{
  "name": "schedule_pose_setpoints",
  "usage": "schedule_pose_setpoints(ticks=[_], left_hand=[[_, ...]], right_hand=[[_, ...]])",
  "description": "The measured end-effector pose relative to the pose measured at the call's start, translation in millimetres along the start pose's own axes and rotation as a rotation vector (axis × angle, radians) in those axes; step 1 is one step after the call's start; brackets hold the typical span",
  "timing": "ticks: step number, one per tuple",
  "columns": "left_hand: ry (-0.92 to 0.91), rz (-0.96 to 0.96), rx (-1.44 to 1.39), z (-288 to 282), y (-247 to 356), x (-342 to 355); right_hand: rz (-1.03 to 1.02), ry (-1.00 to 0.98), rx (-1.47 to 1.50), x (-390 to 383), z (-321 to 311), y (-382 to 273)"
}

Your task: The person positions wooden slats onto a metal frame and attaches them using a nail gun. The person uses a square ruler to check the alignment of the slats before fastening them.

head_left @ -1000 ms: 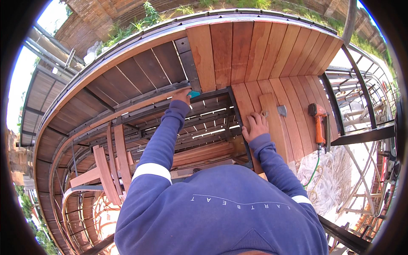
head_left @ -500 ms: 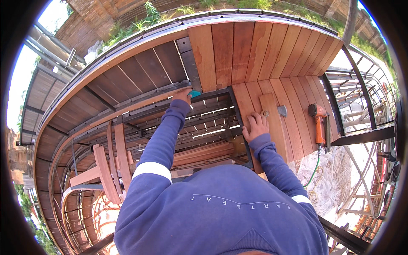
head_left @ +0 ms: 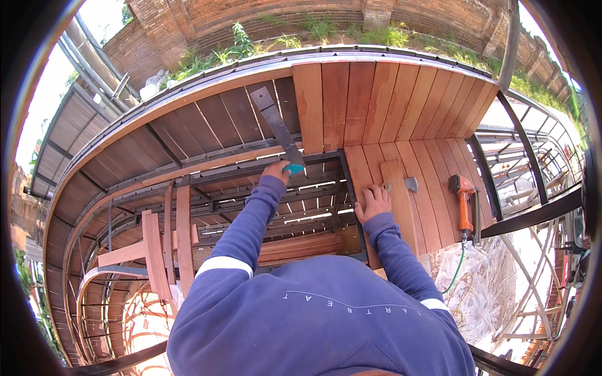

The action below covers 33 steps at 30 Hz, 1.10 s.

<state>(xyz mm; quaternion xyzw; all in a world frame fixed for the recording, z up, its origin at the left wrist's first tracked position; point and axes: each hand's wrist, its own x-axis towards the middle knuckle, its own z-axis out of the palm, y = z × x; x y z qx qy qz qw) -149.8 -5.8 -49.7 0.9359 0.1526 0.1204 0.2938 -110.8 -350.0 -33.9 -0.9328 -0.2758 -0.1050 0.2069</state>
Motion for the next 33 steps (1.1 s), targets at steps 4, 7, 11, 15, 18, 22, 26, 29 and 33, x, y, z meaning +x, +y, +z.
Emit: schedule_pose_setpoints(ticks=[4, 7, 11, 15, 18, 22, 26, 29, 33], left_hand=[[-0.131, -0.064, -0.232, 5.8, 41.4, -91.2], [-0.198, -0.028, -0.355, 10.6, 61.0, -148.3], [-0.217, 0.023, -0.425, 3.9, 76.1, -189.2], [-0.152, -0.011, -0.536, -6.4, 72.5, -210.7], [-0.126, -0.091, -0.655, -26.2, 72.9, -219.2], [0.065, -0.133, -0.910, -32.6, 55.0, -238.9], [0.185, -0.134, -0.810, -38.9, 37.9, -248.6], [0.240, -0.145, -0.624, -62.4, 41.4, -248.2], [0.344, -0.127, -0.362, -79.1, 21.4, -231.7]], right_hand=[[-0.018, 0.024, 0.004, -3.1, -0.1, -0.2], [-0.026, 0.027, 0.090, -6.4, 1.3, -1.2], [-0.232, -0.147, 0.697, -22.0, -24.1, -39.4], [-0.246, -0.607, 0.860, -37.4, -41.4, -99.4], [-0.319, -0.545, 0.881, -39.6, -32.2, -120.4], [-0.349, -0.589, 0.889, -38.5, -38.8, -154.9], [-0.230, -0.707, 0.940, -36.2, -31.1, -178.8], [-0.268, -0.651, 0.949, -29.7, -18.3, -188.9], [0.226, -0.812, 1.236, -19.2, -13.8, -208.1]])
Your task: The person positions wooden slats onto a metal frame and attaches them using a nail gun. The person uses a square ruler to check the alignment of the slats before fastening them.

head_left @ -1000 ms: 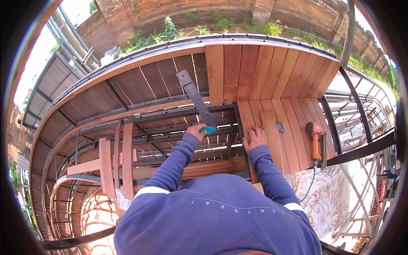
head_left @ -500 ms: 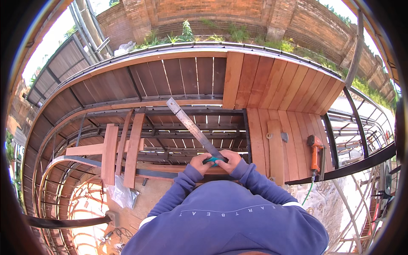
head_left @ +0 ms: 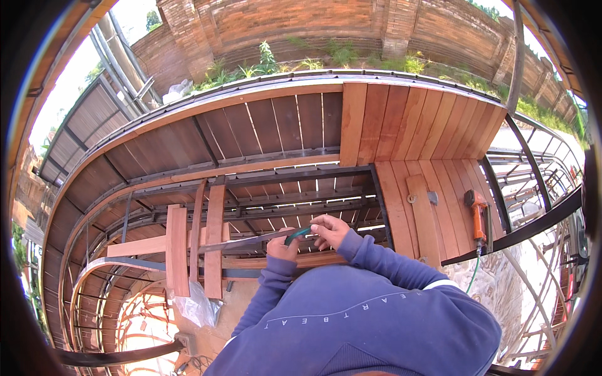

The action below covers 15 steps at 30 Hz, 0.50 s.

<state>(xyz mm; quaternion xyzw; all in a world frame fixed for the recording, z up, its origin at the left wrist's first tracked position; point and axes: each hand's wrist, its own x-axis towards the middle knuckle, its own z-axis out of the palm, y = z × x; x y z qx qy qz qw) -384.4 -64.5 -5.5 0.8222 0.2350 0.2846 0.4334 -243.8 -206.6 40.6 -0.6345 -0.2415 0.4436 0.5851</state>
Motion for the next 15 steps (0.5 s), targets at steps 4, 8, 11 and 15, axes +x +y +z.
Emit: schedule_pose_setpoints(ticks=[4, 8, 11, 15], left_hand=[[0.180, 0.394, 0.132, -11.0, -12.9, 55.1], [0.258, 0.576, 0.250, -6.1, -11.4, 106.1], [0.273, 0.631, 0.235, 1.1, -8.6, 136.9], [0.283, 0.537, 0.134, 2.9, 25.5, 146.6]], right_hand=[[0.387, -0.178, 0.400, 17.1, 11.6, -22.0], [0.209, -0.289, 0.792, 23.4, 30.1, -49.3], [0.065, -0.120, 0.732, 32.7, 35.7, -58.4], [-0.080, -0.028, 0.361, 34.1, 19.6, -87.5]])
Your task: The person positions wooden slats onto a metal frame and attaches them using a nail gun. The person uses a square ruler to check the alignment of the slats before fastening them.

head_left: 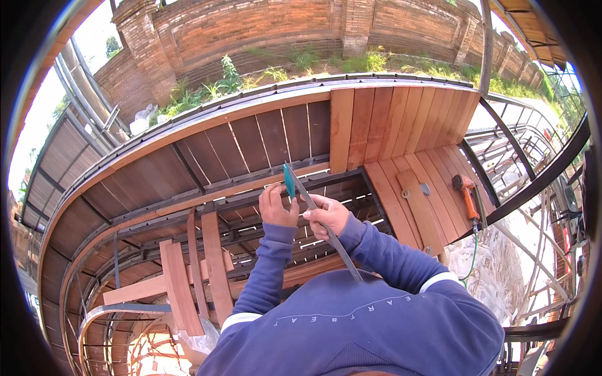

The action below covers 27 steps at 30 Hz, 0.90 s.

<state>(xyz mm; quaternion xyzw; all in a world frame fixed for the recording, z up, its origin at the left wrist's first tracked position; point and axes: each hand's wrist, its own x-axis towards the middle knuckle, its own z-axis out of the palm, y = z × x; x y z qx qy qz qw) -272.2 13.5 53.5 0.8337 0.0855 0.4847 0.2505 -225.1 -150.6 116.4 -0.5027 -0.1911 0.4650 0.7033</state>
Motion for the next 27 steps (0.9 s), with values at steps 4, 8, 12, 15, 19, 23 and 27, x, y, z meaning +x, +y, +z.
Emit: schedule_pose_setpoints(ticks=[4, 8, 12, 15, 19, 23, 27], left_hand=[[-0.159, -0.242, -0.199, -11.8, -4.1, -23.8], [-0.381, -0.471, -0.374, -9.8, -18.0, -84.3], [-0.488, -0.618, -0.475, -19.0, -21.0, -120.6], [-0.472, -0.611, -0.463, -22.2, -32.7, -135.1], [-0.515, -0.657, -0.440, -24.6, -35.5, -127.7], [-0.461, -0.633, -0.445, -23.4, -41.8, -124.9], [-0.517, -0.642, -0.424, -17.6, -34.4, -124.1]], right_hand=[[-0.455, 0.304, -0.834, 11.2, -3.3, -29.1], [-0.689, 0.446, -1.176, 35.1, -13.2, -47.3], [-0.682, 0.418, -1.333, 49.9, -22.7, -55.1], [-0.635, 0.392, -1.361, 53.9, -26.3, -64.7], [-0.773, 0.541, -1.292, 70.3, -56.6, -57.7], [-0.677, 0.452, -1.339, 64.2, -37.3, -60.5], [-0.672, 0.511, -1.290, 65.1, -54.8, -63.4]])
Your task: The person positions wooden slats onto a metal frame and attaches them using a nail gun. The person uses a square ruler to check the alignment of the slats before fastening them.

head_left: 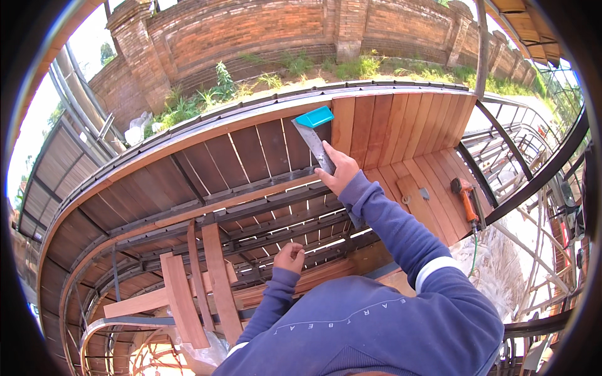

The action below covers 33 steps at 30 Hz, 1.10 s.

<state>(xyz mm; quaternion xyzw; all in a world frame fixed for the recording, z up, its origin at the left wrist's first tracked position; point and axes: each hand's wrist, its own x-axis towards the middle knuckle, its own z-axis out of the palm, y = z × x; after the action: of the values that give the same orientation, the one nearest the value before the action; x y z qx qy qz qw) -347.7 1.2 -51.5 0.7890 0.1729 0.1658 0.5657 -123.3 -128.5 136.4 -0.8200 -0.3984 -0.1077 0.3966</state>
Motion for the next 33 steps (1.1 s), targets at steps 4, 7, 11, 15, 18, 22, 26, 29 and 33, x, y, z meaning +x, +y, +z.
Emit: schedule_pose_setpoints(ticks=[4, 7, 11, 15, 18, 22, 26, 29, 33], left_hand=[[-0.012, -0.023, -0.032, 5.6, -12.1, -5.8], [0.125, 0.047, 0.038, 2.6, 2.5, -4.8], [0.318, 0.398, 0.330, -13.5, 74.9, 9.0], [0.081, 0.566, 0.472, 2.2, 103.3, 26.9], [0.027, 0.533, 0.579, 28.7, 85.8, 31.1], [0.072, 0.526, 0.729, 56.4, 78.7, 43.9], [0.011, 0.615, 0.762, 65.7, 70.6, 64.7], [-0.081, 0.570, 0.789, 63.3, 69.3, 85.5], [-0.103, 0.409, 0.749, 57.9, 77.0, 127.2]], right_hand=[[-0.090, -0.084, 0.020, -23.1, -9.7, -6.8], [-0.096, -0.163, 0.158, -63.6, -19.5, -19.6], [0.415, -0.432, 0.863, -115.3, -24.1, -14.1], [0.803, -0.629, 1.326, -141.7, -27.0, 3.3], [0.840, -0.598, 1.381, -149.9, -13.4, 13.3], [0.989, -0.580, 1.340, -147.9, -17.7, 7.8], [0.981, -0.548, 1.396, -151.4, -27.8, 14.7], [0.694, -0.377, 0.958, -157.0, -35.3, 51.9], [0.540, -0.054, 0.097, -187.2, -54.6, 122.0]])
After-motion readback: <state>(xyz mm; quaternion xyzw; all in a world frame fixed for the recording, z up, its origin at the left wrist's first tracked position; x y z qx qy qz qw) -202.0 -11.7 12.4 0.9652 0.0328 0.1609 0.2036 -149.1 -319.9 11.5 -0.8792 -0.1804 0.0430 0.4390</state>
